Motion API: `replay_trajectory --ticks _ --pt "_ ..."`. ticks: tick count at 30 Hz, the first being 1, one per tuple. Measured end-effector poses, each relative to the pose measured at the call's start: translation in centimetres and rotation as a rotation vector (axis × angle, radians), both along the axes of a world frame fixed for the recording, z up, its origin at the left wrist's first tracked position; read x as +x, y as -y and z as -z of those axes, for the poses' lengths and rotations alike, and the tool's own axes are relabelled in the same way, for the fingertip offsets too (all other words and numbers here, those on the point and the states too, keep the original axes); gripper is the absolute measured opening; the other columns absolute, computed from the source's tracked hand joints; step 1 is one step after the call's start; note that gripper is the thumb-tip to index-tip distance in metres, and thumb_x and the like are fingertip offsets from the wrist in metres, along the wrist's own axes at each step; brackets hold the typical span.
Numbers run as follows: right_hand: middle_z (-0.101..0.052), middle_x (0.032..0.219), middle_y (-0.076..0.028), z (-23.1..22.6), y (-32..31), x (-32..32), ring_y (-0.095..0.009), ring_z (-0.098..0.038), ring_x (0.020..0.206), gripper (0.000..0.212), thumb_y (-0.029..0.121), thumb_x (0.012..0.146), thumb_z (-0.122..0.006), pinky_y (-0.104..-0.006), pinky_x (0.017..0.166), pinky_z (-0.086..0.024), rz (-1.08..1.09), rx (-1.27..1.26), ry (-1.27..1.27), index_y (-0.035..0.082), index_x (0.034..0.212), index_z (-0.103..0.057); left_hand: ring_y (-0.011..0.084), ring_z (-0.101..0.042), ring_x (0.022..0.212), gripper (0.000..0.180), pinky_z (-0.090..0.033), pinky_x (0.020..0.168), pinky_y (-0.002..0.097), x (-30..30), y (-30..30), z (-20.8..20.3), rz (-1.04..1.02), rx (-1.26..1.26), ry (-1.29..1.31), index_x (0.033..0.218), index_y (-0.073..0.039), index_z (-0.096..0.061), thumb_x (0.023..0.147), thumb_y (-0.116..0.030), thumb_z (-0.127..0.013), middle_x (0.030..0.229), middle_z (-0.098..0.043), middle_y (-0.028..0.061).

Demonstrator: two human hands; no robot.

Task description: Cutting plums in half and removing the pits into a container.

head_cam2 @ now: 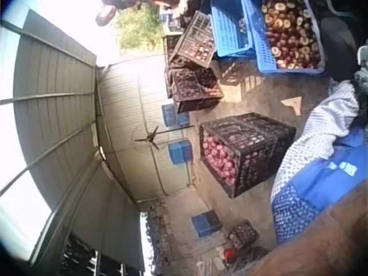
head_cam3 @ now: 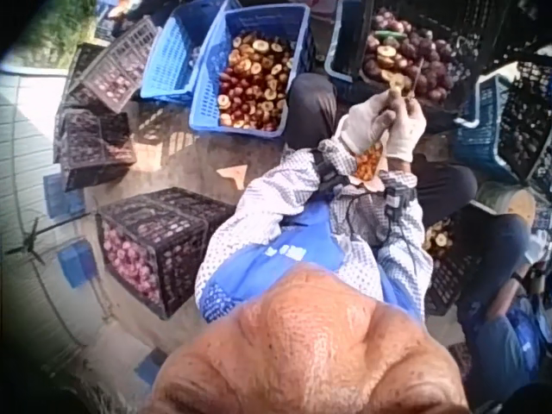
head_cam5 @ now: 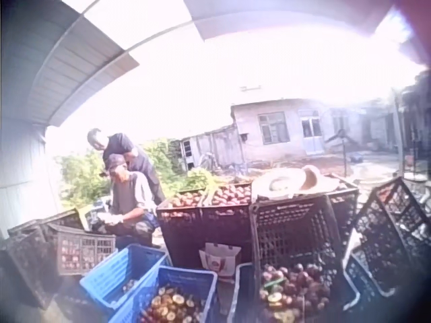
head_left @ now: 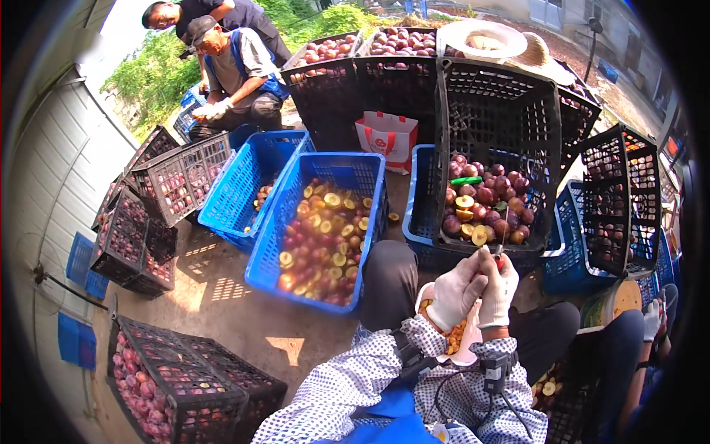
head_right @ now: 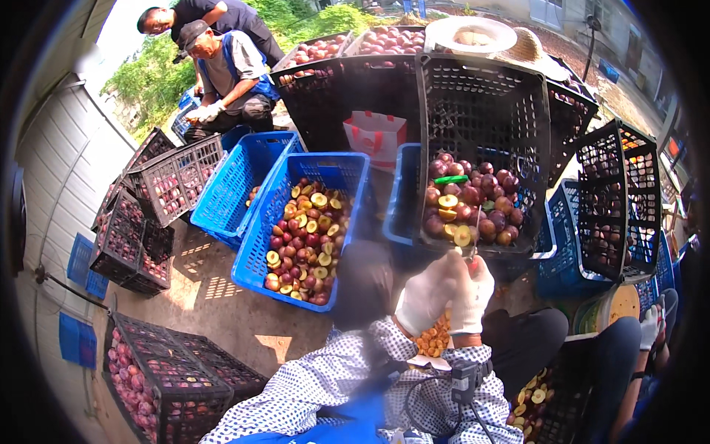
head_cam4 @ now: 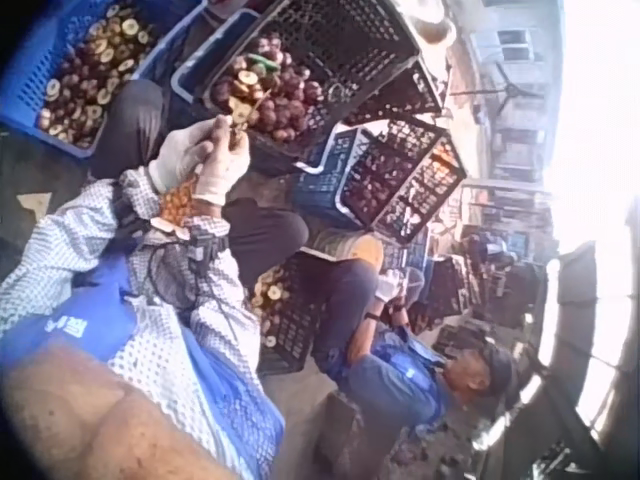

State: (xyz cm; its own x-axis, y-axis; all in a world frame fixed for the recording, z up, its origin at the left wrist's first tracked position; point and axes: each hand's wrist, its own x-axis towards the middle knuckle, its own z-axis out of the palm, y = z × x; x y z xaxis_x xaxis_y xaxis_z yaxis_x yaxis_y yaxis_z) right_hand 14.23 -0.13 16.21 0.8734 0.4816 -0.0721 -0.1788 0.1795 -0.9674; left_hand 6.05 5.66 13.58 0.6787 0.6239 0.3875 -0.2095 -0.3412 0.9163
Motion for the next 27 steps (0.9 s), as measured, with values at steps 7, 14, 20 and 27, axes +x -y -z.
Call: replay_trajectory --ticks 7,14,20,27 --pt "-0.049 0.070 0.011 -2.3 -2.5 -0.4 0.001 -0.040 0.065 0.020 0.010 0.093 -0.071 -0.0192 0.055 -0.032 0.060 0.236 0.064 0.008 0.077 -0.059 0.0124 -0.060 0.104 0.043 -0.048 0.092 0.0261 2.9 -0.8 -0.7 0.254 -0.716 0.309 0.126 -0.001 -0.059 0.105 -0.038 -0.052 0.116 -0.065 0.0059" --pt "-0.046 0.064 0.006 0.4 -1.5 1.7 -0.001 -0.040 0.059 0.031 0.009 0.091 -0.073 -0.0226 0.050 -0.033 0.135 0.005 0.522 0.006 0.071 -0.049 0.0093 -0.060 0.101 0.041 -0.048 0.089 0.0256 3.2 -1.6 1.2 0.224 -0.909 0.078 0.120 -0.008 -0.063 0.104 -0.043 -0.049 0.110 -0.065 0.0010" --pt "-0.047 0.061 0.003 0.1 -1.8 2.0 -0.002 -0.044 0.057 0.031 0.006 0.088 -0.074 -0.0238 0.048 -0.037 0.052 -0.109 0.686 0.006 0.071 -0.048 0.0083 -0.061 0.086 0.033 -0.049 0.076 0.0244 2.6 -2.4 -0.4 0.206 -1.293 -0.079 0.112 -0.013 -0.065 0.102 -0.041 -0.050 0.095 -0.064 -0.0018" --pt "-0.068 0.071 -0.008 -0.2 -2.8 1.1 -0.020 -0.065 0.059 0.034 0.038 0.085 -0.075 -0.0344 0.058 -0.052 0.120 -0.261 0.277 0.007 0.077 -0.068 0.0037 -0.042 0.061 0.040 -0.036 0.056 0.0190 3.6 -2.3 -0.9 0.135 -0.899 0.089 0.102 -0.013 -0.064 0.103 -0.050 -0.049 0.068 -0.044 -0.0095"
